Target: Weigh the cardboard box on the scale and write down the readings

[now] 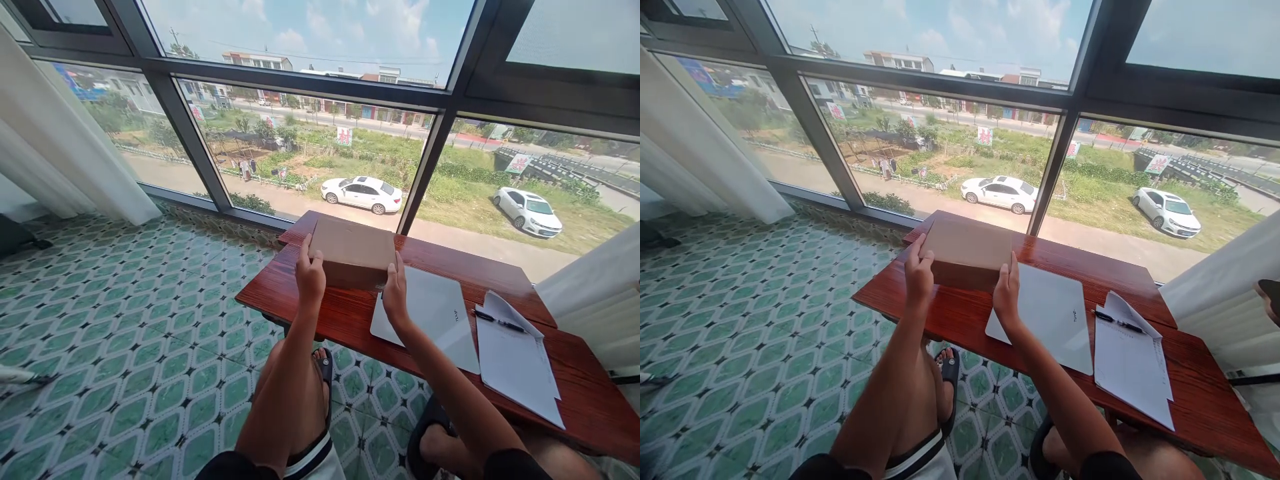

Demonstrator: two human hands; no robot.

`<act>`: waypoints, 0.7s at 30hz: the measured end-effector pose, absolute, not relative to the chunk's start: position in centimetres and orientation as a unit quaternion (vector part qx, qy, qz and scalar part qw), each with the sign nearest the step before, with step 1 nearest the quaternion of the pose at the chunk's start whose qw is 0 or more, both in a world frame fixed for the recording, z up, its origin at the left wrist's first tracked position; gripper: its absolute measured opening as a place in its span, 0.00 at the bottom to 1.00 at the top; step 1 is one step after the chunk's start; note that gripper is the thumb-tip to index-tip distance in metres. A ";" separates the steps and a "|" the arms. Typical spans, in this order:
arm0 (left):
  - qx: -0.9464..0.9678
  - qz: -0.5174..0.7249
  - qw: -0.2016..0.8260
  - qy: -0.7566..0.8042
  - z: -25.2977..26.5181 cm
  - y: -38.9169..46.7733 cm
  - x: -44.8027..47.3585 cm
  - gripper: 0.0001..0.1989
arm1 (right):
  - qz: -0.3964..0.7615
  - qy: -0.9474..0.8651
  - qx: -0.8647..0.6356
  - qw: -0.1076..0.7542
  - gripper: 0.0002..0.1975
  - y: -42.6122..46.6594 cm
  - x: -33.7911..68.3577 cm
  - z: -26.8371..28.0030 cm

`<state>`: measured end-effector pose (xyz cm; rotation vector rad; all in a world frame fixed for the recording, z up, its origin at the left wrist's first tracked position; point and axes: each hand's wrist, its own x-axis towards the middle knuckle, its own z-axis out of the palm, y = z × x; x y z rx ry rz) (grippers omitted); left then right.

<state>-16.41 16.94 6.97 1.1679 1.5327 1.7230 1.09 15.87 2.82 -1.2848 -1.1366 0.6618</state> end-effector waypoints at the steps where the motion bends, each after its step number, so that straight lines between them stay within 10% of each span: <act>1: 0.430 0.640 0.276 0.574 6.7 17.1 -16.7 0.28 | 0.289 -0.490 -0.557 0.605 0.36 16.1 0.8 2.6; 21: 0.407 0.611 0.277 0.620 3.8 18.8 -19.4 0.30 | 0.299 -0.510 -0.589 0.550 0.39 16.7 -1.0 -0.2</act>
